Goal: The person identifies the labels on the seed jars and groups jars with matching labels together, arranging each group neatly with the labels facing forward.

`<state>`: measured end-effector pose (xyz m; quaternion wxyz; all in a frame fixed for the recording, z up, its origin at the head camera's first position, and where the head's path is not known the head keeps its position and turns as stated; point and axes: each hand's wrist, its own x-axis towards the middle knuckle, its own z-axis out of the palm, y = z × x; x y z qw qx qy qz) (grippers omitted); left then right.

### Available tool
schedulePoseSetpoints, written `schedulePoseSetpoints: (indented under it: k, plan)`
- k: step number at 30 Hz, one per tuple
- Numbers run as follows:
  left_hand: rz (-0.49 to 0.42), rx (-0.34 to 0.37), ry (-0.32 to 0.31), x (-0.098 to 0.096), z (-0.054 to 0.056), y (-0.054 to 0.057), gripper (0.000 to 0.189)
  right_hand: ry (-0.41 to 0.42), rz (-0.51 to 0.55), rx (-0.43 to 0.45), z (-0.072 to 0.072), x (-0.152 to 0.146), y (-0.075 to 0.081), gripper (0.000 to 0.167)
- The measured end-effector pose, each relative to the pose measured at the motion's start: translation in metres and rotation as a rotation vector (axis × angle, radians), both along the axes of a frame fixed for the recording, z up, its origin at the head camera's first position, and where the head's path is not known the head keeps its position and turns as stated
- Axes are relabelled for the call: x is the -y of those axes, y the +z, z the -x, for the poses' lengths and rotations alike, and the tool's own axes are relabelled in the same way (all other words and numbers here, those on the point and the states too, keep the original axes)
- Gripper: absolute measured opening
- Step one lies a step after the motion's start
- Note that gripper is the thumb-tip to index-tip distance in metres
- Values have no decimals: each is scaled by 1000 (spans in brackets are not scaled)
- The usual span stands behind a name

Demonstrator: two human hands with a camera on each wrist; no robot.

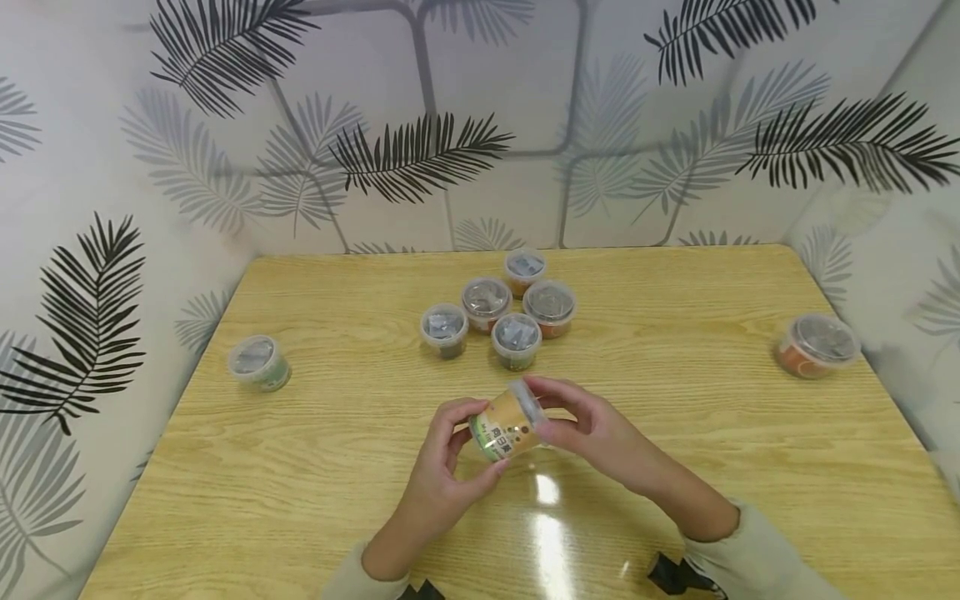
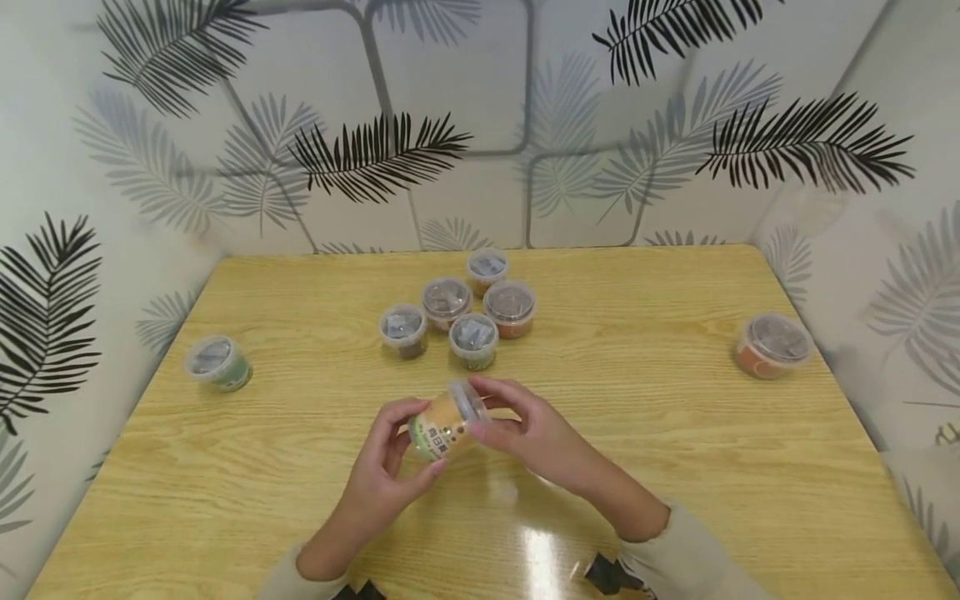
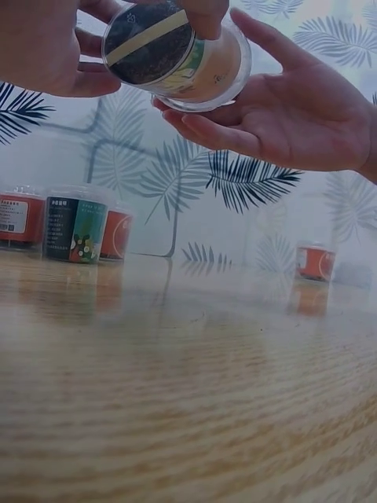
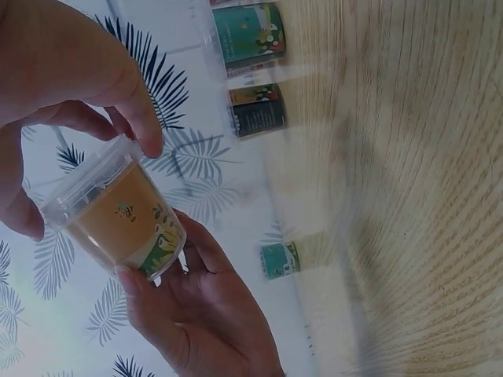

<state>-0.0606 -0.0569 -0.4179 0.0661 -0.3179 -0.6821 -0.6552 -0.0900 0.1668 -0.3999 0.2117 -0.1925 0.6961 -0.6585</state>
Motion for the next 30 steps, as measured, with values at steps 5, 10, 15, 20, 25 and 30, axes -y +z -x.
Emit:
schedulePoseSetpoints:
  k: [5,10,15,20,25,30]
  plan:
    - [19,-64,24,-1,0,1,62,-31,-19,13,1,1,0,51]
    - [46,-63,40,-2,0,2,64,-55,2,41,2,1,-2,51]
    - [128,-25,61,-3,-2,4,64,-63,64,59,2,1,-2,53]
    - [217,-20,73,-3,-3,6,66,-72,52,-13,2,1,-5,56]
    - [272,-108,85,-2,-2,3,72,-106,-32,-195,2,3,-10,59]
    - [322,-192,106,0,5,-15,78,-120,-93,-307,1,5,-14,65]
